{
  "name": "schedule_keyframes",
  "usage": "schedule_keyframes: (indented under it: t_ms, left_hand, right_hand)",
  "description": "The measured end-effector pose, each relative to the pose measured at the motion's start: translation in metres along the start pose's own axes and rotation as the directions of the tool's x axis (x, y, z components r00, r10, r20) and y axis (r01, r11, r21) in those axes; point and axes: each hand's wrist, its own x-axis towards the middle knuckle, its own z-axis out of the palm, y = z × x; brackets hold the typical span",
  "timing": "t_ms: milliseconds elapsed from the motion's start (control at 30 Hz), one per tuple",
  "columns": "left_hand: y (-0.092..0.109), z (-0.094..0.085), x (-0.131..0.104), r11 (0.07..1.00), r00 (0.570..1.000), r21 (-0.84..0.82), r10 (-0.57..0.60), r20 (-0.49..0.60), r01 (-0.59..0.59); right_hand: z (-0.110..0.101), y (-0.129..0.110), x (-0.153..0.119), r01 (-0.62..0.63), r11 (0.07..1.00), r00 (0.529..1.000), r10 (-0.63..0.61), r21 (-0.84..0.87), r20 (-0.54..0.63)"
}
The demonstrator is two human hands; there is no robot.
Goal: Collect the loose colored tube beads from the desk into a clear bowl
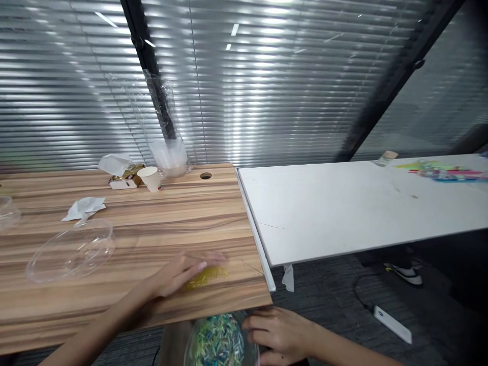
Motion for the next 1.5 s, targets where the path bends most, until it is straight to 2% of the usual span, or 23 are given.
schedule_keyframes:
  t_ms: [100, 200, 300, 433, 633, 733, 900, 1033, 1233, 1333, 1500]
  left_hand:
    - [-0.010, -0.005, -0.021, 0.973, 0.971, 0.112, -0.183, -0.155, 0.201]
    - [-0.014, 0.005, -0.033, 0.936, 0.959, 0.250, -0.203, -0.196, 0.249]
    - [-0.006, 0.027, -0.031, 0.922, 0.968, 0.325, -0.148, -0.204, 0.210]
    - [0.007, 0.055, -0.012, 0.925, 0.974, 0.362, -0.036, -0.223, 0.117]
    - [0.024, 0.081, 0.016, 0.909, 0.979, 0.414, 0.045, -0.197, 0.042]
    - [0.031, 0.095, 0.021, 0.869, 0.977, 0.493, 0.075, -0.199, 0.034]
    - [0.042, 0.119, 0.017, 0.789, 0.959, 0.613, 0.206, -0.192, -0.047]
    - [0.050, 0.127, 0.006, 0.745, 0.958, 0.647, 0.277, -0.079, -0.162]
    - [0.047, 0.131, -0.008, 0.741, 0.917, 0.581, 0.399, 0.023, -0.337]
    - [0.047, 0.133, -0.016, 0.780, 0.927, 0.524, 0.370, 0.055, -0.342]
    - [0.050, 0.128, -0.028, 0.877, 0.954, 0.390, 0.298, 0.017, -0.281]
  right_hand:
    - [-0.003, 0.000, 0.002, 0.003, 1.000, 1.000, -0.003, -0.006, -0.009]
    - [-0.004, 0.001, 0.003, -0.006, 1.000, 1.000, 0.006, 0.018, -0.005]
    - [-0.004, 0.001, 0.002, -0.027, 0.998, 1.000, 0.027, 0.051, -0.003]
    - [-0.006, -0.002, -0.002, -0.072, 0.995, 0.997, 0.070, 0.065, 0.020]
    - [-0.008, -0.004, -0.011, -0.125, 0.992, 0.992, 0.124, 0.033, 0.035]
    - [-0.010, -0.004, -0.016, -0.148, 0.989, 0.988, 0.147, 0.029, 0.038]
    - [-0.012, -0.004, -0.022, -0.191, 0.981, 0.980, 0.189, 0.032, 0.056]
    - [-0.009, -0.003, -0.027, -0.210, 0.977, 0.977, 0.209, 0.018, 0.040]
    - [-0.009, -0.004, -0.032, -0.174, 0.985, 0.985, 0.174, -0.018, -0.002]
    - [-0.012, -0.005, -0.031, -0.179, 0.984, 0.984, 0.179, -0.006, -0.009]
    - [-0.014, -0.006, -0.031, -0.189, 0.982, 0.982, 0.189, 0.014, 0.004]
